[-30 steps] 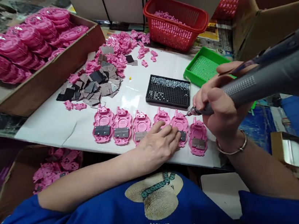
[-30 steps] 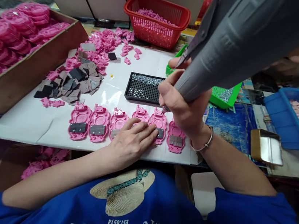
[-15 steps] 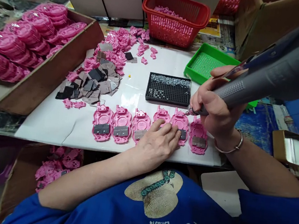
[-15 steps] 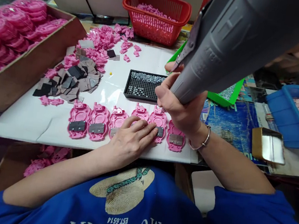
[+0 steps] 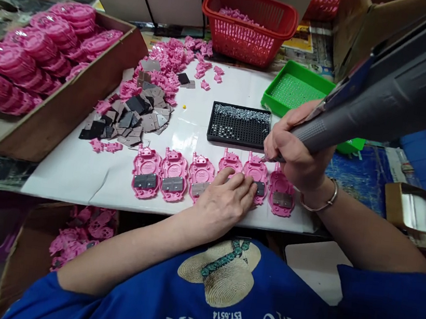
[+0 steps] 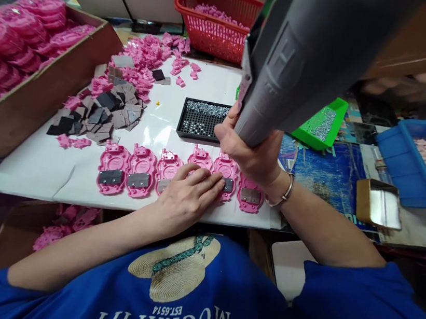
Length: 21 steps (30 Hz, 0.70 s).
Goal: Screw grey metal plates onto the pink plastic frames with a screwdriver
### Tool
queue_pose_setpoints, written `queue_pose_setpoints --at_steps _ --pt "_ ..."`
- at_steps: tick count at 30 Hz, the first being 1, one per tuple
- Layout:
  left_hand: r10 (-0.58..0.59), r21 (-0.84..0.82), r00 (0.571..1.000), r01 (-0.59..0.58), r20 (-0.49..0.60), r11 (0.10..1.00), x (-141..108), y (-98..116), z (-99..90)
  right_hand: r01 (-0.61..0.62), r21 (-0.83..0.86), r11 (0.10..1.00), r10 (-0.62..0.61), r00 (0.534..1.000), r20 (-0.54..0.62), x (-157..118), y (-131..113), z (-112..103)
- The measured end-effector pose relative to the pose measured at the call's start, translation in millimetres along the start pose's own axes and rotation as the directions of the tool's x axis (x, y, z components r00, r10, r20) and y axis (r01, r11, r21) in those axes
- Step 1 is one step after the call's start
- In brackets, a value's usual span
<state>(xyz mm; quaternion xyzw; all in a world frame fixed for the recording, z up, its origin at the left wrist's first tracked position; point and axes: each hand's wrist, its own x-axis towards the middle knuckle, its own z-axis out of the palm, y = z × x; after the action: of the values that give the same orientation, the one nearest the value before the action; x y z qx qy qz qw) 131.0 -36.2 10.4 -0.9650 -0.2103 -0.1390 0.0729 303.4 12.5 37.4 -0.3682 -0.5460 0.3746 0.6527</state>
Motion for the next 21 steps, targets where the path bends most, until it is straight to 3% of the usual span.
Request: queue_pose_setpoints --at_steps 6,10,13,21 --pt "-0.028 -0.010 1.000 0.028 0.014 1.000 0.2 0.4 -0.1 0.093 0.056 0.994 -0.093 0.996 0.009 11.0 -21.1 6.9" --pt "-0.098 0.018 0.993 0.100 -0.065 0.995 -12.2 -4.7 -9.6 0.223 0.044 0.974 -0.222 0.974 -0.031 29.4 -30.6 18.7" --pt "-0.155 0.058 0.985 0.160 -0.080 0.985 -24.5 -9.4 -15.2 0.271 0.083 0.959 -0.269 0.963 -0.028 42.3 -22.1 29.8" --pt "-0.106 0.090 0.994 0.107 -0.010 0.990 -29.1 -11.5 -10.7 0.153 -0.067 0.986 -0.154 0.988 -0.011 50.4 14.1 36.9"
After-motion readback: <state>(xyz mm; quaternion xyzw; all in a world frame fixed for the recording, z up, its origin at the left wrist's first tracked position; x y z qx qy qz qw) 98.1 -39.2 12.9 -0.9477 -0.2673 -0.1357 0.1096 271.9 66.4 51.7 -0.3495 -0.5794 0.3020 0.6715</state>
